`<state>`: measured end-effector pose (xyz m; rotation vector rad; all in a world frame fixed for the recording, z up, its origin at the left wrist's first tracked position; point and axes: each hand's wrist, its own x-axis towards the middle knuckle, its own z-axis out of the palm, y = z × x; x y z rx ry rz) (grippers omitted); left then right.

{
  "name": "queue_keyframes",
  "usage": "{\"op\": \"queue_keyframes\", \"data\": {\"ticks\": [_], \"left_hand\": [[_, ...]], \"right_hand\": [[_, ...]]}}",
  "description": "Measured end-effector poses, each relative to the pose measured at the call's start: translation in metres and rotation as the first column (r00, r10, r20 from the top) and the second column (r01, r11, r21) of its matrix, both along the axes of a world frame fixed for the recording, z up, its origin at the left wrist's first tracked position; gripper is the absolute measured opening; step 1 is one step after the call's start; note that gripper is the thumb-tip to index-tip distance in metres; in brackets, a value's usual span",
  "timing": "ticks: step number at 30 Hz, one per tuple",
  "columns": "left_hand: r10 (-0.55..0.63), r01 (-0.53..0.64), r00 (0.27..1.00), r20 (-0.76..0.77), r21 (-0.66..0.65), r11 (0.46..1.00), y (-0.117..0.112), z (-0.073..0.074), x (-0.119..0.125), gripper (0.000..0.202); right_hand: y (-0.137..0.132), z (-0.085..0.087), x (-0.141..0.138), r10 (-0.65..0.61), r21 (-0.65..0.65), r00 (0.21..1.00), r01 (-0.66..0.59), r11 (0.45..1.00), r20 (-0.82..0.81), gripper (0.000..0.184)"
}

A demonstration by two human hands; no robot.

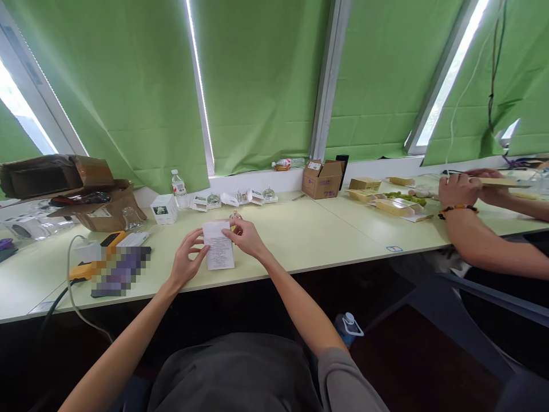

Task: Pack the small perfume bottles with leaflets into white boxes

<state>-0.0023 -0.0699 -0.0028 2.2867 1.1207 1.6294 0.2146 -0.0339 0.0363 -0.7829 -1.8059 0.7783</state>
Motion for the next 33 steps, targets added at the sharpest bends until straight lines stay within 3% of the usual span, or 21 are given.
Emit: {"op": "queue_keyframes", "data": {"ticks": [33], "left_hand": [[-0.006,0.006,1.0,0.014,0.016,1.0,-0.0023,0.0014,0.0019,0.042]], "right_hand": [[-0.0058,0.0045,-0.0023,-0.028,0.106,0.999,0.026,0.994,0.021,0.033]]}}
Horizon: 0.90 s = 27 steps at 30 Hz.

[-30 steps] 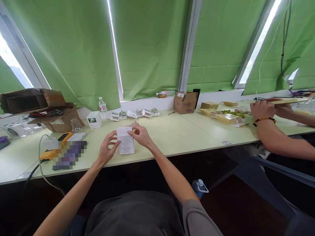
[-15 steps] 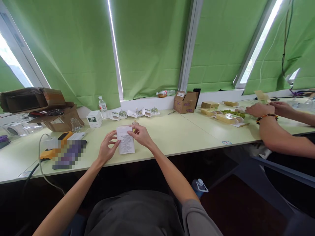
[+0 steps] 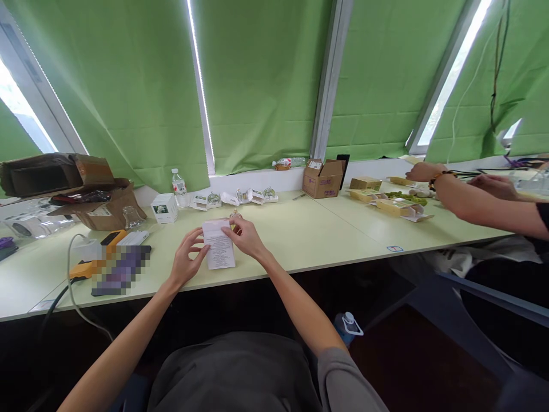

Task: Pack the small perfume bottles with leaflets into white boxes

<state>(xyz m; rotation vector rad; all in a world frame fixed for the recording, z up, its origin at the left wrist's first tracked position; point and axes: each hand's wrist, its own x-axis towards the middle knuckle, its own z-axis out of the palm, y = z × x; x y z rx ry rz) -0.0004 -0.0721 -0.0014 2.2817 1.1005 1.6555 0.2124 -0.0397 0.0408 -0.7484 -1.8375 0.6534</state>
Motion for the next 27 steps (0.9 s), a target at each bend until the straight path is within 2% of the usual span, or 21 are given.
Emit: {"op": "queue_keyframes", "data": {"ticks": [12,27], "left_hand": [[-0.016,0.016,1.0,0.002,-0.008,1.0,0.0023,-0.0015,-0.0019,0.039],[-0.009,0.009,1.0,0.005,0.013,1.0,0.0007,-0.0016,0.0004,0.041]], "right_hand": [[0.0047,-0.0025,0.0013,-0.002,0.013,1.0,0.002,1.0,-0.002,0.027],[-0.0034,0.0041,-0.0024,-0.049,0.142,0.999,0.045,0.989,0.023,0.027]]}}
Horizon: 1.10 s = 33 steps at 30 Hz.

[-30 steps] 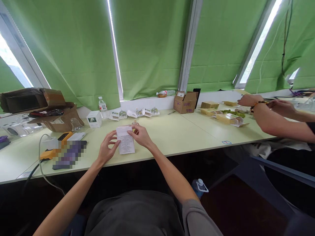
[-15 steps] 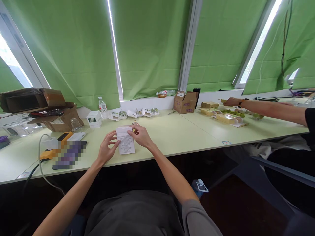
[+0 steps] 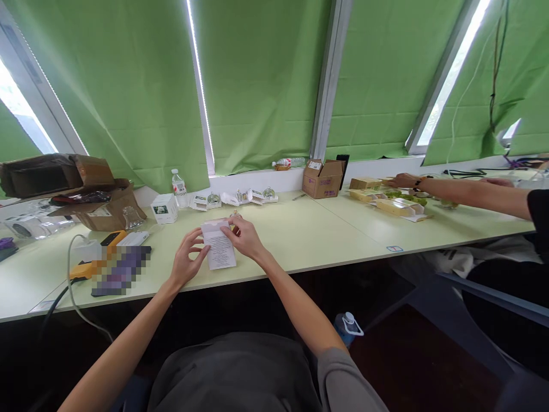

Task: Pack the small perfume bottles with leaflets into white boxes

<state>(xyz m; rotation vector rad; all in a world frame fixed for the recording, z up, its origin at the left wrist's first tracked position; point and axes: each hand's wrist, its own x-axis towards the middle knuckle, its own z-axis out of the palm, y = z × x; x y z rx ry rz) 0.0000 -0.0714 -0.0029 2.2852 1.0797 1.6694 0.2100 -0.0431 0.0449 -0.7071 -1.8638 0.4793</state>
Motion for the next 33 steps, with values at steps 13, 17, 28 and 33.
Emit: {"op": "queue_keyframes", "data": {"ticks": [13,17,28,33], "left_hand": [[-0.007,0.007,1.0,0.027,0.003,1.0,-0.001,0.0001,-0.0007,0.036],[-0.017,0.016,1.0,0.025,0.01,1.0,-0.0036,0.0013,0.0011,0.038],[-0.065,0.067,0.996,0.058,-0.027,0.997,-0.0003,-0.004,0.0016,0.045],[-0.076,0.076,0.996,0.057,-0.008,0.997,0.0036,-0.0058,0.0005,0.045]], "right_hand": [[-0.0013,-0.0001,0.0012,-0.011,0.061,0.998,0.007,0.998,0.06,0.022],[-0.0025,0.0019,0.0045,0.004,0.05,0.996,-0.009,0.999,0.087,0.021],[-0.0053,0.0076,0.0064,0.025,0.07,0.997,-0.03,0.997,0.079,0.023],[-0.0042,0.0063,0.0072,0.027,0.073,0.997,-0.033,0.997,0.074,0.023]]}}
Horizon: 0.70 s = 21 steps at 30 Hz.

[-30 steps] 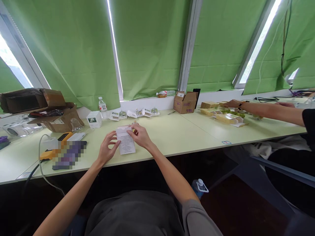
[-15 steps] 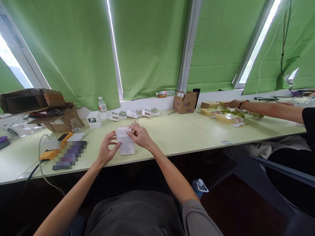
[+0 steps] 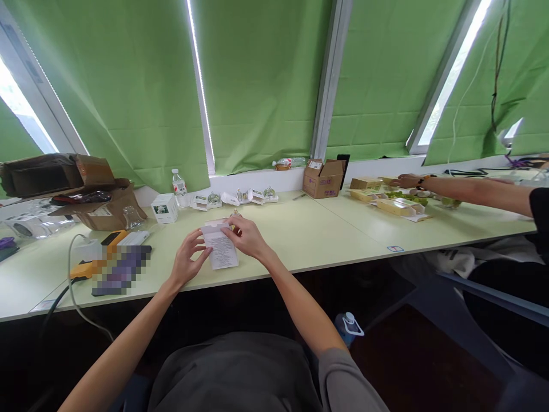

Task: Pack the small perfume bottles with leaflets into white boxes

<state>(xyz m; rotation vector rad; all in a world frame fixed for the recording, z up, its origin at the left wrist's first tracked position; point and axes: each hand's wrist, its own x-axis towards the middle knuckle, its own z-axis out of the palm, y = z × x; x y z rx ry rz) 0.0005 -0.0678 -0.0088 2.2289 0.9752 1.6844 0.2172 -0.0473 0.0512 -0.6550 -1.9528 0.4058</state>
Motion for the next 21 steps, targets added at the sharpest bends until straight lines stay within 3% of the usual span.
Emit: {"op": "queue_keyframes", "data": {"ticks": [13,21], "left_hand": [[-0.036,0.037,0.999,0.021,-0.028,0.999,0.0007,-0.0004,0.0004,0.039],[-0.013,0.013,1.0,-0.014,0.015,1.0,0.0014,-0.0008,0.0008,0.046]], "right_hand": [[0.0001,0.0033,0.0054,0.001,-0.067,0.999,0.002,0.998,0.047,0.02],[-0.0054,0.0051,0.0015,-0.029,0.04,0.999,0.028,0.999,0.031,0.017]]}}
